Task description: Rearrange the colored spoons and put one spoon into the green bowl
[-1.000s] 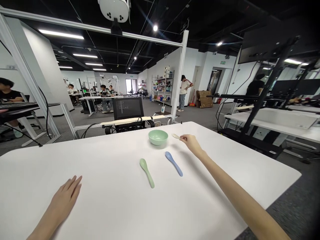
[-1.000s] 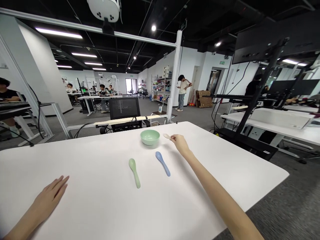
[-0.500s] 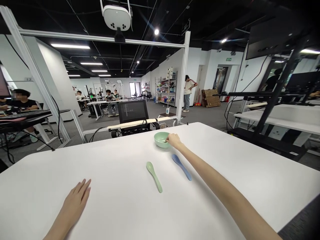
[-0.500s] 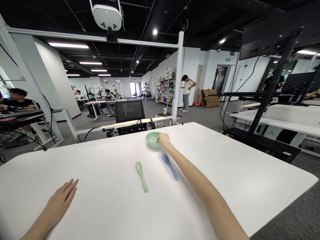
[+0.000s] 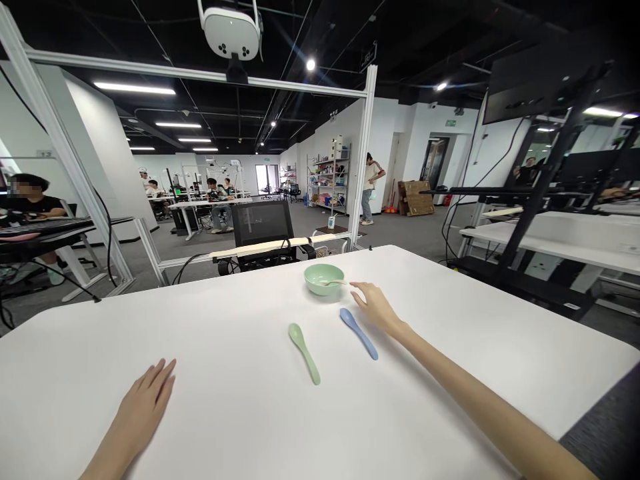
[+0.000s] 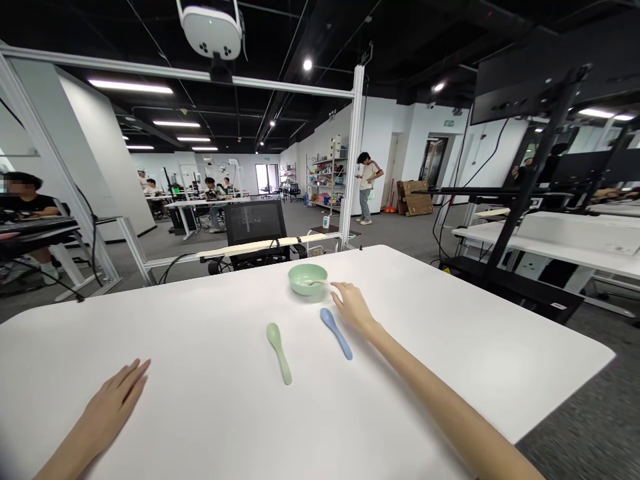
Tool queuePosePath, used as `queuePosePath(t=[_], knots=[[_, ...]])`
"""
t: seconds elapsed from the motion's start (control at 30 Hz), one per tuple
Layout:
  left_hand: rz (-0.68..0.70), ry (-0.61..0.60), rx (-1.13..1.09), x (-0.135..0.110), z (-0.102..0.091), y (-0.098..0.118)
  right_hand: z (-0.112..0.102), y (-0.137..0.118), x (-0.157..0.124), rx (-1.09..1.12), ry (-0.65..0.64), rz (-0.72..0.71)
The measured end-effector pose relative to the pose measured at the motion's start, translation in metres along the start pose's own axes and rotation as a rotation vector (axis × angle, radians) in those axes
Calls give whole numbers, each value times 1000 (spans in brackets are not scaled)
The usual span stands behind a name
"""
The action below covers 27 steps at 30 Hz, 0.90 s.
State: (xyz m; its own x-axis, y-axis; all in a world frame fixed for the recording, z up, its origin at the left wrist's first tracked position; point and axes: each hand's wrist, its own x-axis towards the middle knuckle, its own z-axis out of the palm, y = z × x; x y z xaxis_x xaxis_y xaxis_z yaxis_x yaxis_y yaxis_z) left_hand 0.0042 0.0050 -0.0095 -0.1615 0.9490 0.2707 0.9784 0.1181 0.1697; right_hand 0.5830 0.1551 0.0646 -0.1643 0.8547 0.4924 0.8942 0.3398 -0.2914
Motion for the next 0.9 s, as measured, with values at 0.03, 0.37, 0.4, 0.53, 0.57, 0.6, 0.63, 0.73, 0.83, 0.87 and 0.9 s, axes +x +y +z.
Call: queuePosePath(t=[0.03, 0.37, 0.4, 0.53, 0.57, 0.6, 0.63, 0.73, 0.83, 0.87, 0.9], knots=[[-5, -6, 3, 0, 0, 0, 3, 7, -12, 2, -31, 0], [31, 48, -14, 3, 14, -16, 16, 38, -59, 17, -223, 78], [37, 52, -14, 4, 15, -18, 16, 37, -59, 21, -223, 82], [48, 69, -18, 5, 17, -19, 16, 35, -58, 23, -220, 83], [47, 73, -19, 5, 17, -19, 16, 35, -59, 28, -217, 81], [46, 75, -18, 5, 16, -18, 17, 35, -59, 34, -214, 80], [45, 75, -17, 5, 16, -17, 17, 36, -59, 41, -212, 79], [36, 65, -7, 4, 14, -14, 16, 40, -56, 64, -172, 83], [28, 50, -5, 4, 12, -12, 11, 38, -39, 112, -35, 67], [29, 47, -6, 4, 12, -11, 8, 35, -29, 129, 14, 47], [30, 47, -7, 4, 12, -11, 4, 31, -18, 141, 53, 23]])
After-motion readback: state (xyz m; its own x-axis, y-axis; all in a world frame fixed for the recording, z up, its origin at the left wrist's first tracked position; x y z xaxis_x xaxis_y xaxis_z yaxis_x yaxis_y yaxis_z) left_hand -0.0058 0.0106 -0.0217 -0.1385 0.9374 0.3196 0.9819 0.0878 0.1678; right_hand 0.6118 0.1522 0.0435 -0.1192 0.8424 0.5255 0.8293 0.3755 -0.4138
